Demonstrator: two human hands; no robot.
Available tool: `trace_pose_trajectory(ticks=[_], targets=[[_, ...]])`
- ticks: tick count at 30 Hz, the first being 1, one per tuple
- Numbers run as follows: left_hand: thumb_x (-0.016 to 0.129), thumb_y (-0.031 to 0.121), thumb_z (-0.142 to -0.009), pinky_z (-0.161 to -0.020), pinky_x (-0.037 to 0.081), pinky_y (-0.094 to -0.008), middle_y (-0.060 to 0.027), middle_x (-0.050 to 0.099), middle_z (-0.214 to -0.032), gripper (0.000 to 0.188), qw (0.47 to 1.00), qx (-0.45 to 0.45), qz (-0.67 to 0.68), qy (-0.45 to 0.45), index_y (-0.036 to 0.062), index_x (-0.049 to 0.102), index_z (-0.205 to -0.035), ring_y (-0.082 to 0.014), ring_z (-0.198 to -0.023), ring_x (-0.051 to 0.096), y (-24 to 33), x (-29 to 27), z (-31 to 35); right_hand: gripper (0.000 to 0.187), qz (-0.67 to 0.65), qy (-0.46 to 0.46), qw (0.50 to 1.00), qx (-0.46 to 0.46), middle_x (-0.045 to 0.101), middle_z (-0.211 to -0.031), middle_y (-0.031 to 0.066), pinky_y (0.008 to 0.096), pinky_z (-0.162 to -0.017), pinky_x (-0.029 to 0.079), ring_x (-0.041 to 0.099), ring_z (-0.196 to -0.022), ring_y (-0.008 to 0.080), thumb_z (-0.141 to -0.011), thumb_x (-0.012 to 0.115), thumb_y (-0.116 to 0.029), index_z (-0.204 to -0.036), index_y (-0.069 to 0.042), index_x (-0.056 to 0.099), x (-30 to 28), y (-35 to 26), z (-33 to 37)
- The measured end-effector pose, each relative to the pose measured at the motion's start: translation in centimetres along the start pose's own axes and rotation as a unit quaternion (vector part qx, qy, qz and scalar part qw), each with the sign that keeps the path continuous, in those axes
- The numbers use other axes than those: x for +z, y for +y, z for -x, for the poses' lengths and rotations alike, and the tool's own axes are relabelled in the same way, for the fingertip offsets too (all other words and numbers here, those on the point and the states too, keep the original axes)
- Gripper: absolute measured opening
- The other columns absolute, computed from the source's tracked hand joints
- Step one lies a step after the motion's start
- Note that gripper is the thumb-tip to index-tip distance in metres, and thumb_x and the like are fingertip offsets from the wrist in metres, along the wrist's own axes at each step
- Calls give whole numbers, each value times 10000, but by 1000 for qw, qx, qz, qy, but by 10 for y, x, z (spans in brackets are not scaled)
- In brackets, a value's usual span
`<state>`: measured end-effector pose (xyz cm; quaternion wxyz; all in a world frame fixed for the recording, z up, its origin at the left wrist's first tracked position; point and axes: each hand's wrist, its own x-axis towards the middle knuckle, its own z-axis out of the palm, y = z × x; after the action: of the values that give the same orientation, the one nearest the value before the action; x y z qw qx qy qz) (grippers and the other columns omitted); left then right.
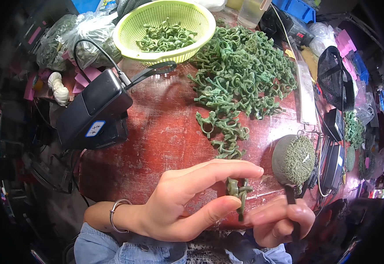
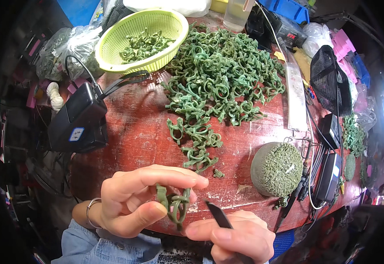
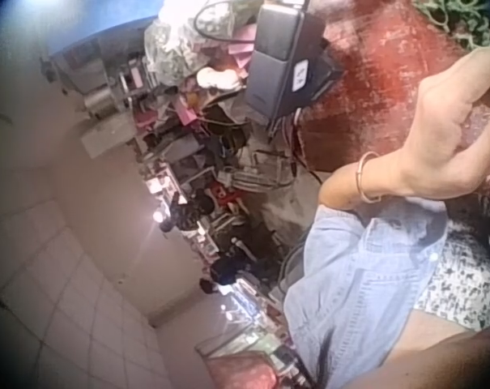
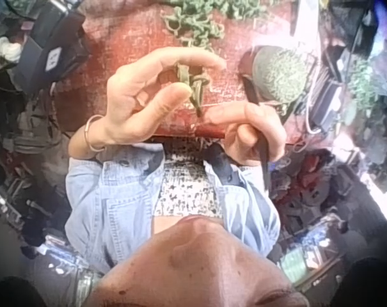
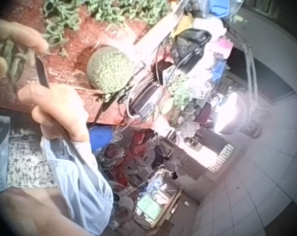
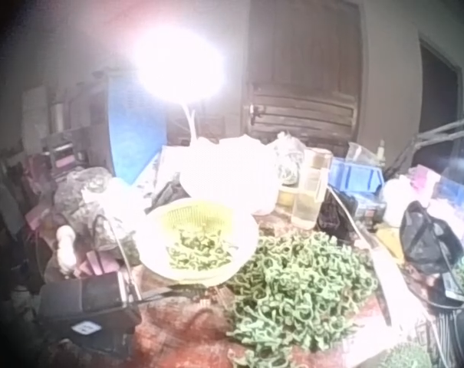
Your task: Using a heated tool to join small green plastic vine segments together.
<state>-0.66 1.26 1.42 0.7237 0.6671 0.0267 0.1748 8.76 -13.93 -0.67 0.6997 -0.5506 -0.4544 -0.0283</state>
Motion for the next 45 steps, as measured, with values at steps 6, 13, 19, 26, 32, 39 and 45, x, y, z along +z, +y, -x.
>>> trace_pose_trajectory(ticks=[6,13,19,26,32,39,45], targets=[[582,39,-840,-895,446,-327,-182,568,-1159,368,998,49,-27,-28,-45,505,-1190,-277,-1088,558,-3,0,-3,361,2,-28,999,-15,543,-465,53,218,-356,430,537,-374,127,-961,378,-360,-953,-2,417,0,2,-10],[528,204,-912,-904,446,-408,-300,563,-1105,393,997,60,-41,-13,-135,511,-1111,-350,-1061,564,-2,0,-3,398,75,-30,993,88,526,-455,56,208,-393,419,526,-375,123,-948,408,-396,-882,-8,463,1,-9,-14],[535,178,-901,-862,470,-370,-289,568,-1104,376,991,75,-109,-9,-131,524,-1116,-321,-999,595,-2,-1,-3,425,86,12,984,156,525,-454,76,198,-381,390,504,-364,115,-938,427,-416,-895,4,477,10,-12,-9],[522,251,-919,-832,487,-377,-307,537,-1132,438,999,30,-32,6,-123,499,-1145,-284,-966,600,-5,2,-2,405,86,28,993,81,538,-472,73,213,-363,409,516,-367,132,-960,381,-371,-911,25,444,6,-5,-7],[558,256,-899,-872,473,-400,-324,490,-1181,466,997,-9,77,18,-114,453,-1163,-280,-998,582,-6,7,-2,354,46,25,998,32,541,-494,84,227,-351,439,544,-390,155,-971,358,-316,-938,34,395,5,0,-5],[640,221,-850,-889,453,-416,-319,521,-1141,448,996,-39,76,14,-109,478,-1106,-312,-1024,575,0,3,0,309,31,-12,999,36,545,-503,79,246,-371,463,565,-410,162,-963,400,-281,-915,24,393,-2,-1,-4],[637,231,-853,-898,434,-425,-294,585,-1042,388,999,-20,30,15,-104,546,-1027,-340,-1024,577,0,2,-3,320,37,3,999,22,559,-525,67,242,-395,469,567,-424,146,-970,377,-293,-908,17,422,0,3,-9]])
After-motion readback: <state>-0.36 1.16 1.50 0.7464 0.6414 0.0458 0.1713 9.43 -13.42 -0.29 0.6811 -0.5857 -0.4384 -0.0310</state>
